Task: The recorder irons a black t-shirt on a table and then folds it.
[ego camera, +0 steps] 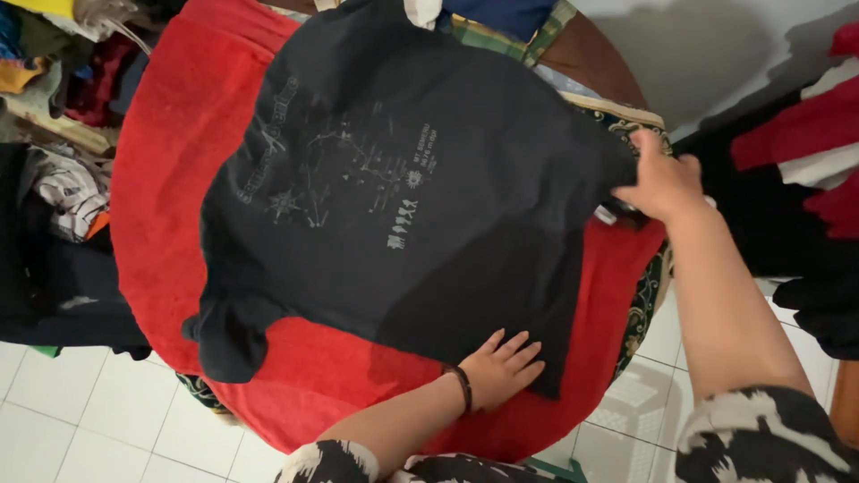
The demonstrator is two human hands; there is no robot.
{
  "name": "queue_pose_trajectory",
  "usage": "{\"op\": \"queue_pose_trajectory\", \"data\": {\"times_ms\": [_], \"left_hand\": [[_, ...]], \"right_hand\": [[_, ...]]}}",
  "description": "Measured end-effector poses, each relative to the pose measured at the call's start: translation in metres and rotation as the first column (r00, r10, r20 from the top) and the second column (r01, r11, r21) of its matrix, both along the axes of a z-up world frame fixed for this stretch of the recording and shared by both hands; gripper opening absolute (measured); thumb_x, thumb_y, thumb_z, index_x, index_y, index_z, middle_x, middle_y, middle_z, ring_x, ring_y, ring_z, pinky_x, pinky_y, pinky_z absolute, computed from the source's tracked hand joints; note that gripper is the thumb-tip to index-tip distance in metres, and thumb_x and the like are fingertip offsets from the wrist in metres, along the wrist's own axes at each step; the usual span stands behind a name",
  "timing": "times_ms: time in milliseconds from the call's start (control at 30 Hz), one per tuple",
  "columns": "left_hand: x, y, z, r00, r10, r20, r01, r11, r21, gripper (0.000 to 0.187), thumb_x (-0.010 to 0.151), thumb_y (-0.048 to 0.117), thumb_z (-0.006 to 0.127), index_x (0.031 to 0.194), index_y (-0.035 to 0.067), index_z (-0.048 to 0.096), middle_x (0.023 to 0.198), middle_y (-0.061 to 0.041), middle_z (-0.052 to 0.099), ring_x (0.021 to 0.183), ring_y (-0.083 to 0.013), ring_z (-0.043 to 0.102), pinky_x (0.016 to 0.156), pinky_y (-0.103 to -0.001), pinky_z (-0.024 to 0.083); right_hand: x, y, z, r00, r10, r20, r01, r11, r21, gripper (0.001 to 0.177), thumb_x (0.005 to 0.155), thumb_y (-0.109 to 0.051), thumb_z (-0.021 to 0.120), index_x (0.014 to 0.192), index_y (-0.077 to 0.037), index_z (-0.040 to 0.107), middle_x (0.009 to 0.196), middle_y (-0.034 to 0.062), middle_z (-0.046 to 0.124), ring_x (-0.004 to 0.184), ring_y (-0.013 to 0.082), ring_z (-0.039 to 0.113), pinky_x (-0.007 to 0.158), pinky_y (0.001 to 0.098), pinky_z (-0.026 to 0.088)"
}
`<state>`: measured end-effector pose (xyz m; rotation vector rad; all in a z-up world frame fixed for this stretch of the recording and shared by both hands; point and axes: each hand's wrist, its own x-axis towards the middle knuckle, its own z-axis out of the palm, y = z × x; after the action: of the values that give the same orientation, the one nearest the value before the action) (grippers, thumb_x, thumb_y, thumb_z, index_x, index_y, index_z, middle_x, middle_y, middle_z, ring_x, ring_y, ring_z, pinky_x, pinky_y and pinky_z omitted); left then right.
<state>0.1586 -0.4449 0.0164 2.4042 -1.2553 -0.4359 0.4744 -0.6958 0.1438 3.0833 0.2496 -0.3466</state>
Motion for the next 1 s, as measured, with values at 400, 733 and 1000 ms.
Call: {"op": "queue_pose_trajectory", "data": {"times_ms": [400,733,1000], "left_hand": [[-0.012,-0.007,-0.005,0.914,0.293,0.282,-0.231,0.945,-0.232,0.045,0.101,0.025,0.049,0.144,0.014,0.059,0.157,-0.012,0.051,0.149,-0.038,0.042,0.119,-0.061,0.03],[-0.023,-0.009,-0.012,0.985,0.132,-0.107,-0.16,0.935,-0.316,0.055,0.095,0.034,0.061,0.148,0.02,0.053,0.157,-0.011,0.049,0.152,-0.0317,0.037,0.124,-0.059,0.02],[-0.026,-0.013,-0.013,0.998,0.022,-0.063,-0.028,0.995,-0.1,0.059,0.097,0.026,0.052,0.154,0.015,0.044,0.164,-0.011,0.038,0.156,-0.0305,0.025,0.126,-0.053,0.014]], "right_hand": [[-0.102,-0.113,-0.028,0.94,-0.337,-0.046,0.34,0.936,0.089,0.042,0.087,-0.041,0.073,0.113,-0.009,0.071,0.098,0.0219,0.077,0.092,0.0425,0.073,0.083,0.0511,0.056],[-0.157,0.039,0.018,0.912,-0.38,0.153,0.286,0.859,0.424,0.042,0.091,-0.035,0.072,0.112,0.0,0.064,0.094,0.0246,0.072,0.088,0.0447,0.071,0.077,0.0532,0.055],[-0.169,0.187,-0.023,0.973,-0.219,-0.067,0.229,0.921,0.315,0.035,0.093,-0.033,0.065,0.108,-0.003,0.053,0.093,0.0268,0.071,0.088,0.0486,0.07,0.078,0.0578,0.055]]}}
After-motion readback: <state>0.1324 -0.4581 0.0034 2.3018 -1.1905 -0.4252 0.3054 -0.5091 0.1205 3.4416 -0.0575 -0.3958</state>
